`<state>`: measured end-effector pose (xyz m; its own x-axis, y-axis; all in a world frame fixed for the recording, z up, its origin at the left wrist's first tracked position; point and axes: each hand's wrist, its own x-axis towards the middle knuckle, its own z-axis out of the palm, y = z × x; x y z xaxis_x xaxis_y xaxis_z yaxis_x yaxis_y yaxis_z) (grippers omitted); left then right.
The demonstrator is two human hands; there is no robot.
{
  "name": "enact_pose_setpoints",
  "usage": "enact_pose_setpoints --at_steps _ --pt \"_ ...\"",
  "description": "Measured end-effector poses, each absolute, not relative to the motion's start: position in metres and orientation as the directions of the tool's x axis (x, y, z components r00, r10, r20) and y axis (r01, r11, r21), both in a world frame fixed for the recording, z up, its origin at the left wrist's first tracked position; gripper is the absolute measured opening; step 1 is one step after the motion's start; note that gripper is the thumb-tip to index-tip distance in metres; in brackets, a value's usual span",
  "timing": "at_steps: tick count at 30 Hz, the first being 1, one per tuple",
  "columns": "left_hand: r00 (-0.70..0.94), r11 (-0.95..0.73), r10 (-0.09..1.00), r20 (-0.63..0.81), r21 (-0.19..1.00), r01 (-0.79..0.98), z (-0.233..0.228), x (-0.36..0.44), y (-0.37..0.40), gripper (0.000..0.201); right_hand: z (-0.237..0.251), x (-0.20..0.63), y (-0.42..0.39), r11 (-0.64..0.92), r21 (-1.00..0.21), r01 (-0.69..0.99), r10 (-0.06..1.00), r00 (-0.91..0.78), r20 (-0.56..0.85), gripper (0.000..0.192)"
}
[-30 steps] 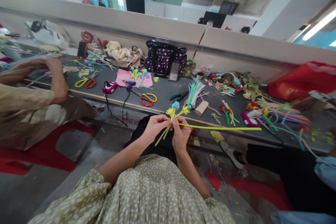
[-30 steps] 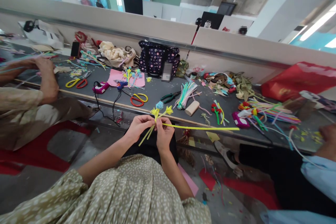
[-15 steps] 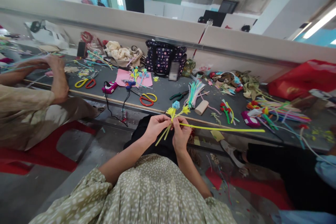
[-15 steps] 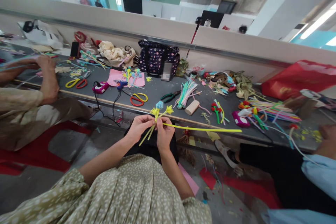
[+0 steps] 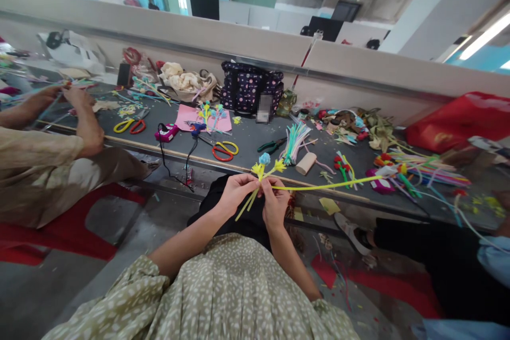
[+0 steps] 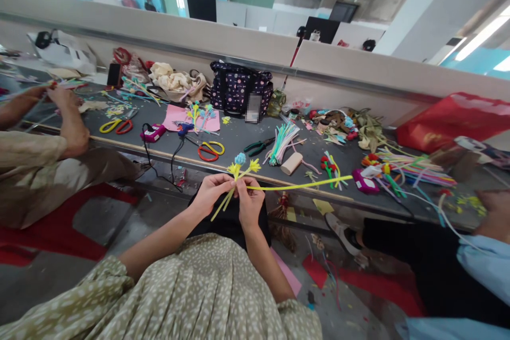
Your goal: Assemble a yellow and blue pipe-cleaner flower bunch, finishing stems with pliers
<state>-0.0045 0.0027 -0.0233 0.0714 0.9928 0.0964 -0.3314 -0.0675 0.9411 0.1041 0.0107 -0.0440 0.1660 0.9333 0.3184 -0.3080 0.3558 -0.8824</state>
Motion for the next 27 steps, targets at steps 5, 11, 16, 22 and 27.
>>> enact_pose_setpoints --at_steps 5,11,16,22,27 --pt "0.0 -0.096 0.995 0.103 0.925 -0.368 -0.021 -0.003 0.003 0.023 -0.045 0.106 0.012 0.331 -0.878 -0.347 0.943 0.114 0.311 0.012" --pt "-0.098 -0.151 0.987 0.123 0.922 -0.357 -0.024 -0.002 0.007 0.018 -0.05 0.107 0.013 0.37 -0.882 -0.292 0.928 0.159 0.337 0.013" --pt "-0.066 -0.162 0.987 0.149 0.947 -0.277 -0.027 -0.004 0.009 0.019 -0.055 0.111 0.02 0.385 -0.899 -0.209 0.918 0.186 0.35 0.013" --pt "-0.092 -0.063 0.995 0.032 0.931 -0.36 -0.034 -0.003 0.013 0.025 -0.058 0.117 0.022 0.492 -0.865 0.096 0.844 0.192 0.501 0.015" --pt "0.033 0.106 0.994 -0.105 0.84 -0.533 -0.039 -0.003 0.021 0.026 -0.061 0.117 0.023 0.581 -0.787 0.209 0.771 0.169 0.614 0.015"
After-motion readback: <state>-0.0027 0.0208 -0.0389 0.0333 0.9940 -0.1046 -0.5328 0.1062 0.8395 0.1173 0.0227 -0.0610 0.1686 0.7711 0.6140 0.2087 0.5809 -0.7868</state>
